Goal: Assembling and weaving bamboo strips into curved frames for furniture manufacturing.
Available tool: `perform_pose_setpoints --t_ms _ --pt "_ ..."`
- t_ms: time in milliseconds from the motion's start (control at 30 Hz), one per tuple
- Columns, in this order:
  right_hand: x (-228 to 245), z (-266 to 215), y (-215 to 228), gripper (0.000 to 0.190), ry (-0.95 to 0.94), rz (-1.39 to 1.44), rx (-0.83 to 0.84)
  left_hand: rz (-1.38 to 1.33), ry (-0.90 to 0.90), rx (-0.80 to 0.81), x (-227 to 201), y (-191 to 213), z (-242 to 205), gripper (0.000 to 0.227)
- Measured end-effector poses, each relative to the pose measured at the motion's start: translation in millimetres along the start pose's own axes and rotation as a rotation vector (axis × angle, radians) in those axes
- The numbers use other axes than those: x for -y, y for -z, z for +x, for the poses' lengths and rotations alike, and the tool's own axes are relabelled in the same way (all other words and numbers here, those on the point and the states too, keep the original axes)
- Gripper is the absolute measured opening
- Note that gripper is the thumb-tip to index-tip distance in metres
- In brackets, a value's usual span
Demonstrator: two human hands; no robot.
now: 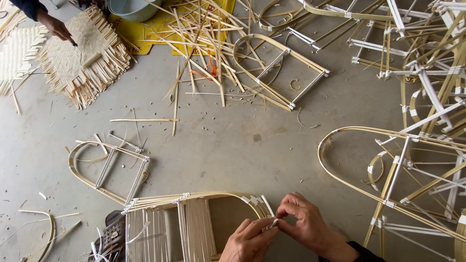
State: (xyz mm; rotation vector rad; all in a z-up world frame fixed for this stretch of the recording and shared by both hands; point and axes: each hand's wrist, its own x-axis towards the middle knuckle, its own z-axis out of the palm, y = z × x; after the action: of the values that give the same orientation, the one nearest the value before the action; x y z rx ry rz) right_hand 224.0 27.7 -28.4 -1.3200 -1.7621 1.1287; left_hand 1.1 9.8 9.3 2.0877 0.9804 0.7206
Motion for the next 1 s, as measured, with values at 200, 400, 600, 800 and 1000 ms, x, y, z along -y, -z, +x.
perform_pose_setpoints --t_ms 200,400,600,800,1000 --pt "3 -2 1 0.014 -0.298 0.863 0.243 -0.060 0.113 -0.018 -8 6 1 0.020" --pt "-40 -7 -27 0.012 -0.406 0.899 -0.031 -0.224 0.284 -0.063 7 12 -17 0.013" --pt "-46 -4 -28 0.015 -0.504 0.931 -0.151 -0.425 0.600 0.007 8 34 -11 0.014" --pt "16 -4 3 0.013 -0.189 0.630 0.122 -0.258 0.457 -0.035 -21 39 7 0.015" --pt "30 2 -4 0.011 -0.061 0.364 0.105 -0.095 0.194 -0.137 -32 34 17 0.015"
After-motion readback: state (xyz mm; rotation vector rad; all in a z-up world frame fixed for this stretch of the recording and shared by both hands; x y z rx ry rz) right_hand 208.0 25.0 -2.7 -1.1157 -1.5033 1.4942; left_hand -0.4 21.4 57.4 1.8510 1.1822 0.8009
